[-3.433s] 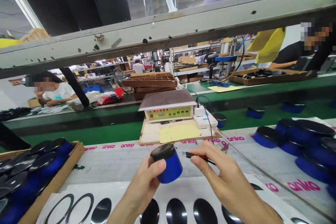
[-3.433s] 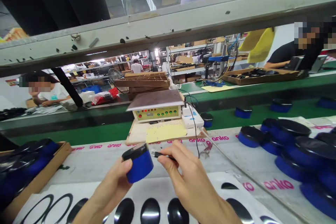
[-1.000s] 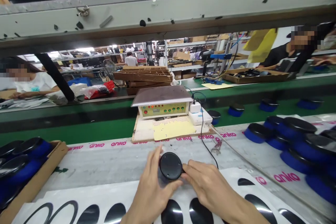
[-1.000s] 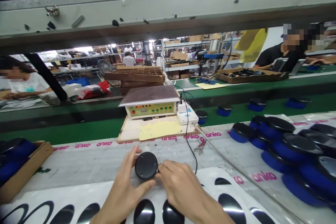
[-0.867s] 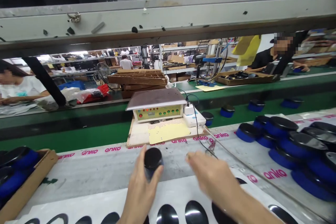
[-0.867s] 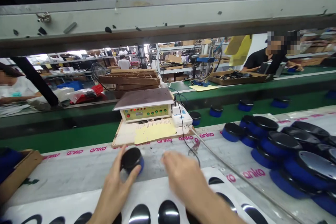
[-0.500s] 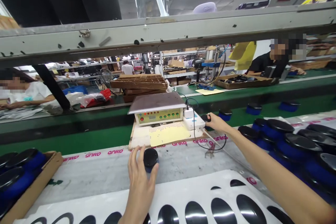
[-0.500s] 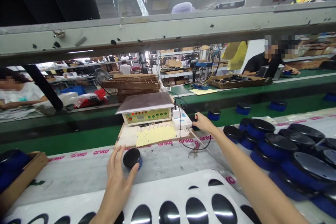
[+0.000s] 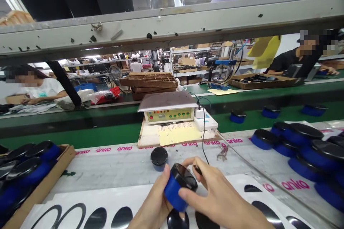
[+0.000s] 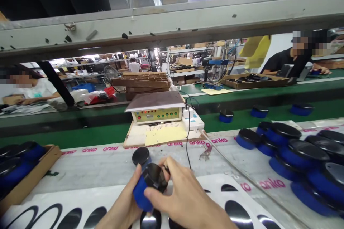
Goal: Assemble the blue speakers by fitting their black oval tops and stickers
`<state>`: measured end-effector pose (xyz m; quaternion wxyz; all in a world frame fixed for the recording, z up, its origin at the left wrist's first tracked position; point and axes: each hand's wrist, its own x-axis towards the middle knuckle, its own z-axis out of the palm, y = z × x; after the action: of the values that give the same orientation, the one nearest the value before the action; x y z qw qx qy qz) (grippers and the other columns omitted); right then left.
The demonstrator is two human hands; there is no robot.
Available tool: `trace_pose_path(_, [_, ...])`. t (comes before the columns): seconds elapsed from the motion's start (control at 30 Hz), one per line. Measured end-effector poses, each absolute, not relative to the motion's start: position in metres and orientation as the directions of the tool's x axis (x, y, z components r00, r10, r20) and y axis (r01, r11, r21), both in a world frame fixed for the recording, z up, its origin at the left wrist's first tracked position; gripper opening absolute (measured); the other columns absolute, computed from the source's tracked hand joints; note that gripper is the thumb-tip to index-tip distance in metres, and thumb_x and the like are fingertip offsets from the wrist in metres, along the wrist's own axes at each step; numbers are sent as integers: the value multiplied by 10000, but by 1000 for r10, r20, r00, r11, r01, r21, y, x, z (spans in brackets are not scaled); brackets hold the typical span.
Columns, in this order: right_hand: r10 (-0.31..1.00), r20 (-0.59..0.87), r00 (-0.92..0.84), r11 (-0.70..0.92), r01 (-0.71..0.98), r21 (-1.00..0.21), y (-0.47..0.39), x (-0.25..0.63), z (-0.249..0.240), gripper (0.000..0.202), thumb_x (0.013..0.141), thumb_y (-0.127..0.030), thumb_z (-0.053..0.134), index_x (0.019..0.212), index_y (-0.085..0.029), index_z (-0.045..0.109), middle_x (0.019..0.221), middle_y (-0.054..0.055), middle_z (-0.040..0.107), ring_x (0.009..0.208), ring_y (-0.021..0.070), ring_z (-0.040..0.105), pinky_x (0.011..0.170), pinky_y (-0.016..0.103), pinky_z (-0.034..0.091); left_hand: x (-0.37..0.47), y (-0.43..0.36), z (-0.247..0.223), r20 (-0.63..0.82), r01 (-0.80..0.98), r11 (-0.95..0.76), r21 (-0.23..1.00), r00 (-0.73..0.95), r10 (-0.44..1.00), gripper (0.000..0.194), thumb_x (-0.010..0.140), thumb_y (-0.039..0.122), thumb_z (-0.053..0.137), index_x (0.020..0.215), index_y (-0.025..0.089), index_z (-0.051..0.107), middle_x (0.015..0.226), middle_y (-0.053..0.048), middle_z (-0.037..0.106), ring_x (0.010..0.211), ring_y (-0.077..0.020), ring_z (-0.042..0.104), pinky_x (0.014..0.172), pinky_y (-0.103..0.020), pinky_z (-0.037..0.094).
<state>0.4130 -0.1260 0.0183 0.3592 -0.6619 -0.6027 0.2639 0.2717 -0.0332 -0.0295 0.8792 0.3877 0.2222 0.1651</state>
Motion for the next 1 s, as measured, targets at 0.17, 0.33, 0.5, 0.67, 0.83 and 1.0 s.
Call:
trace_pose_path(0.17, [969, 185, 163, 53, 596, -801, -128, 426, -7, 360, 1001, -422, 171, 776, -229, 376, 741, -17, 472, 703, 149, 504, 679, 293, 387, 270, -31, -23, -250, -266, 562, 784, 692, 677, 404, 777, 496, 676, 1003, 163, 635, 942, -67, 649, 864, -185, 626, 631, -212, 493])
trace_pose_path(0.33, [977, 211, 9, 163, 603, -781, -123, 422, -24, 348, 1009, -384, 271, 723, -220, 383, 687, -34, 471, 620, 123, 459, 590, 259, 331, 273, -33, -25, -266, -255, 540, 802, 657, 706, 506, 733, 562, 678, 1078, 202, 591, 971, -49, 608, 846, -193, 573, 625, -270, 488])
trace_pose_path(0.5, [967, 256, 20, 186, 632, -752, -120, 421, -29, 339, 1009, -353, 286, 710, -219, 373, 650, -40, 457, 574, 113, 437, 549, 249, 314, 272, -32, -28, -191, -151, 325, 934, 559, 807, 578, 742, 652, 608, 1112, 211, 565, 1023, -49, 624, 979, -213, 550, 814, -302, 436])
trace_pose_path(0.67, [969, 243, 45, 130, 744, -656, -123, 425, -25, 355, 1004, -338, 278, 682, -217, 365, 610, -31, 473, 528, 123, 449, 519, 262, 304, 272, -34, -31, 6, 6, -9, 1000, 446, 895, 571, 751, 641, 591, 1119, 207, 533, 1112, -63, 622, 1099, -265, 527, 937, -351, 364])
trace_pose_path(0.83, [963, 269, 24, 134, 823, -552, -123, 427, -27, 336, 998, -278, 265, 672, -222, 324, 588, -28, 477, 500, 128, 453, 490, 267, 288, 270, -38, -39, 123, 119, -194, 974, 443, 888, 678, 697, 641, 633, 1177, 191, 472, 1072, -87, 637, 1023, -293, 569, 867, -384, 404])
trace_pose_path(1.0, [929, 369, 14, 204, 813, -545, -122, 426, -34, 306, 993, -232, 298, 689, -224, 328, 589, -39, 476, 498, 114, 468, 484, 249, 311, 270, -39, -41, 135, 131, -209, 969, 428, 894, 691, 681, 629, 652, 1172, 180, 465, 1034, -82, 640, 970, -282, 578, 852, -386, 409])
